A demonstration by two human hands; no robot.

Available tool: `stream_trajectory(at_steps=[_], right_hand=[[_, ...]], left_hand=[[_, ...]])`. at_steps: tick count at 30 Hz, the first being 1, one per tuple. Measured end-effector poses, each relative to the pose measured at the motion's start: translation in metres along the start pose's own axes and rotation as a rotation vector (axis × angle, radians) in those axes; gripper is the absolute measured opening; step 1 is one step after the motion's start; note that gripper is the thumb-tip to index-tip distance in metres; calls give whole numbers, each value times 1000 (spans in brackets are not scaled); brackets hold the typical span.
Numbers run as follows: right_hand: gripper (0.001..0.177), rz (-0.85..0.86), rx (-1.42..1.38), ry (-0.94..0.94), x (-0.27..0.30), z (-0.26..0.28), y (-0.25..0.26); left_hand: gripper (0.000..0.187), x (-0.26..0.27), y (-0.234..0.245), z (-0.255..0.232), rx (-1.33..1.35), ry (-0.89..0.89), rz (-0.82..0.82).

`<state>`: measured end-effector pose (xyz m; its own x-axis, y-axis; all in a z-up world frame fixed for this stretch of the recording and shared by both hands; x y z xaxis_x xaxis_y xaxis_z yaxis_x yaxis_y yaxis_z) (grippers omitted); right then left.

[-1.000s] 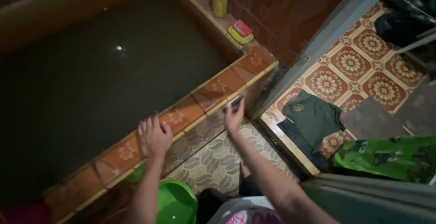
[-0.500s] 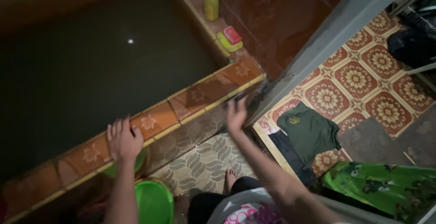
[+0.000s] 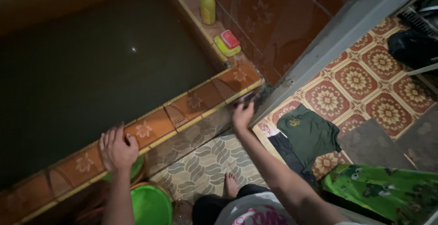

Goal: The person scrubs a tiled wall and the edge of a water tank using a brush and water from a pink scoop. They repeatedly wet the brush and scrub the surfaces, then rinse the brush in the tank.

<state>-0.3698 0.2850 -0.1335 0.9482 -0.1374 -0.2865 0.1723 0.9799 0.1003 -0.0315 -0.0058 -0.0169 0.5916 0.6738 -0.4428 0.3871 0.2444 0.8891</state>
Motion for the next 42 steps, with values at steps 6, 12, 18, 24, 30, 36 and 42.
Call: stream_trajectory(at_steps=[6, 12, 18, 24, 30, 36, 42], right_hand=[[59, 99, 24, -239, 47, -61, -21], [53, 88, 174, -349, -57, -104, 6], [51, 100, -51, -342, 24, -12, -13], [58, 235, -286, -589, 109, 1, -33], [52, 104, -485, -796, -33, -101, -13], [47, -127, -135, -144, -53, -90, -6], [37, 169, -402, -661, 32, -98, -25]], left_hand=[[49, -1, 5, 2, 39, -15, 12], [43, 1, 7, 0, 19, -2, -42], [45, 1, 12, 0, 0, 17, -39], [43, 3, 7, 3, 13, 35, -9], [44, 3, 10, 2, 44, 29, -36], [41, 3, 11, 0, 56, 16, -76], [43, 5, 7, 1, 94, 28, -114]])
Point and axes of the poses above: each hand's wrist, its own x-axis away from the middle knuckle, its own y-axis out of the back of the hand, z = x × y, the point moved 3 cm from there along -x, towards the middle knuckle, and after that the axes turned 8 degrees about -x, right-handed, at the moved point
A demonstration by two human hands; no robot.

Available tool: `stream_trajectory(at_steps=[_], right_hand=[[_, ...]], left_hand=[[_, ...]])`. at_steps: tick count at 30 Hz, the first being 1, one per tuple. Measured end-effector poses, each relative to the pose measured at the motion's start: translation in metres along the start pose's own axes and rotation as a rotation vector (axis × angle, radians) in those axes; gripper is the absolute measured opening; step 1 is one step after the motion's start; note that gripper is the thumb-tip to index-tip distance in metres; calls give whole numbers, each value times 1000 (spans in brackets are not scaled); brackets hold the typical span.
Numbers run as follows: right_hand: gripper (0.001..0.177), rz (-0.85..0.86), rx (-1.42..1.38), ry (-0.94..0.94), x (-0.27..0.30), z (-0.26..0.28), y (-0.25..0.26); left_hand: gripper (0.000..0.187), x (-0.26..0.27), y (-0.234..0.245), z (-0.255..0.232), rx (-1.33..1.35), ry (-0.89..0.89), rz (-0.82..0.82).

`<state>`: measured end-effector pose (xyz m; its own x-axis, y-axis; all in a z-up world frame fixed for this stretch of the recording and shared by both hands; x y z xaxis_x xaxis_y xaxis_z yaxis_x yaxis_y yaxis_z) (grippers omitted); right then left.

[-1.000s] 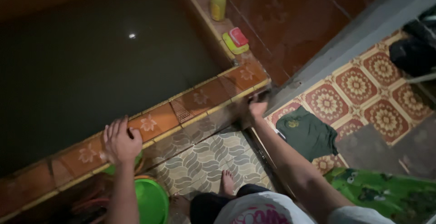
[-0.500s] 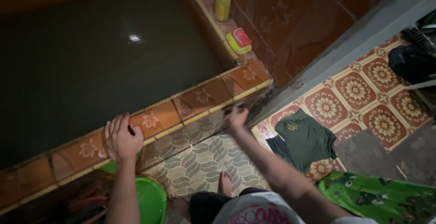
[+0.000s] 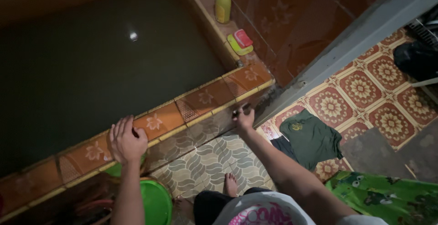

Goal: The person scrubs a tiled wall and the edge of a water tank using a brush and water from a pink scoop. They repeatedly wet the brush and scrub the surfaces, then rinse the brush in the tank.

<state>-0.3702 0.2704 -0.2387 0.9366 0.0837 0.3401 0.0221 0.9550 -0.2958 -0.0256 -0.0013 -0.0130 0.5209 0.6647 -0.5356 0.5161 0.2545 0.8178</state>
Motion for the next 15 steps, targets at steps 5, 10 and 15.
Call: stream_trajectory(at_steps=[5, 10, 15], right_hand=[[40, -179, -74, -21, -45, 36, 4], [52, -259, 408, 511, -6, 66, -6], [55, 291, 330, 336, 125, 39, -25]], left_hand=[[44, -1, 1, 1, -30, -1, 21], [42, -1, 4, 1, -22, -12, -14], [42, -1, 8, -3, -6, -21, -33]])
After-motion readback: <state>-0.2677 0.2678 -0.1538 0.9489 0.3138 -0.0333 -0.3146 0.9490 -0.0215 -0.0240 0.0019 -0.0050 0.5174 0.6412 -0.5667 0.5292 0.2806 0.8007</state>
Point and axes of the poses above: each hand's wrist, its own x-axis away from the middle knuckle, its own y-axis out of the back of the hand, z = x × y, the point moved 3 cm from there along -x, towards the middle knuckle, and after that the axes turned 8 degrees about -x, right-handed, at the moved point
